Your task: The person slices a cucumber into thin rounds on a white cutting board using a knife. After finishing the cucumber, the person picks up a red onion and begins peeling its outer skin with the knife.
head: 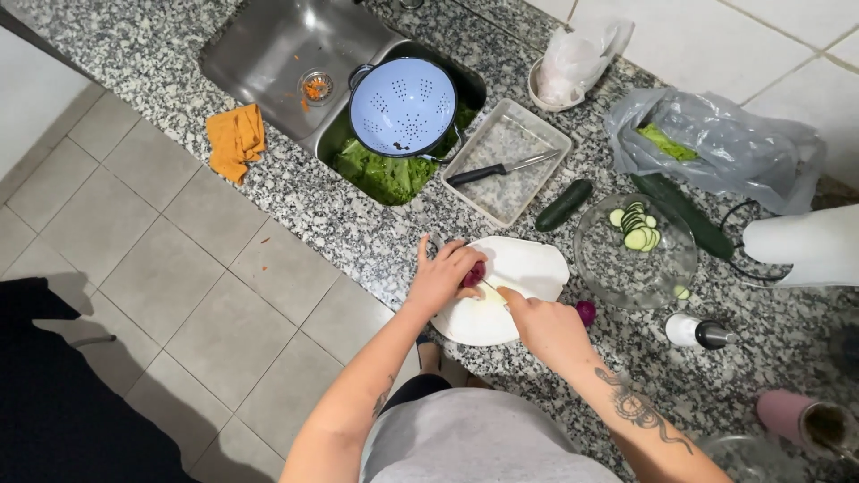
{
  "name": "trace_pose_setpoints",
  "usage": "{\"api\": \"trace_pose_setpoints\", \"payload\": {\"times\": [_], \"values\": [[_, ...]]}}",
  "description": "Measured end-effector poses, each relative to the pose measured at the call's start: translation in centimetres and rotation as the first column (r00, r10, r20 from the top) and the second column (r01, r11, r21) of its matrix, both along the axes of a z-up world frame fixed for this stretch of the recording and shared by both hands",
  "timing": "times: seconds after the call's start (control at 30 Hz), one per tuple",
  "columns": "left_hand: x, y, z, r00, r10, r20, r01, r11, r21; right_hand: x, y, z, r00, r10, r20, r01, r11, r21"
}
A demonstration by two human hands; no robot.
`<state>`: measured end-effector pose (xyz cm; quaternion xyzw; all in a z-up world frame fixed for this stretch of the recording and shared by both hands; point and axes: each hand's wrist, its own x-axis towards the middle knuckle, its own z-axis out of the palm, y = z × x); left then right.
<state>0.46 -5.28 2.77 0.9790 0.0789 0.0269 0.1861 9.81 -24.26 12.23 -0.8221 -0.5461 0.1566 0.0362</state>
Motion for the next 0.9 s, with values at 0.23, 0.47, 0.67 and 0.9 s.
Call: {"api": "trace_pose_setpoints", "payload": {"times": [0.23, 0.47, 0.67, 0.9], "values": [[0.2, 0.0, 0.4, 1.0, -0.016, -0.026, 0.015, 0.999, -0.03, -0.2, -0.2, 0.1, 0.997, -0.048, -0.068, 0.049, 0.999, 0.019], [0.1, 0.0, -0.4, 1.0, 0.005, 0.021, -0.005, 0.999, -0.035, 0.2, 0.6, -1.3, 0.956, -0.081, -0.283, 0.107, 0.991, 0.077], [0.2, -0.2, -0.5, 1.0, 0.013, 0.018, -0.014, 1.0, 0.011, 0.0, 2.1, -3.2, 0.958, -0.063, -0.28, 0.098, 0.989, 0.113], [0.0, -0.5, -0.9, 0.998, 0.044, 0.046, -0.047, 0.997, 0.069, -0.4, -0.5, -0.7, 0.948, -0.082, -0.307, 0.115, 0.989, 0.092]]}}
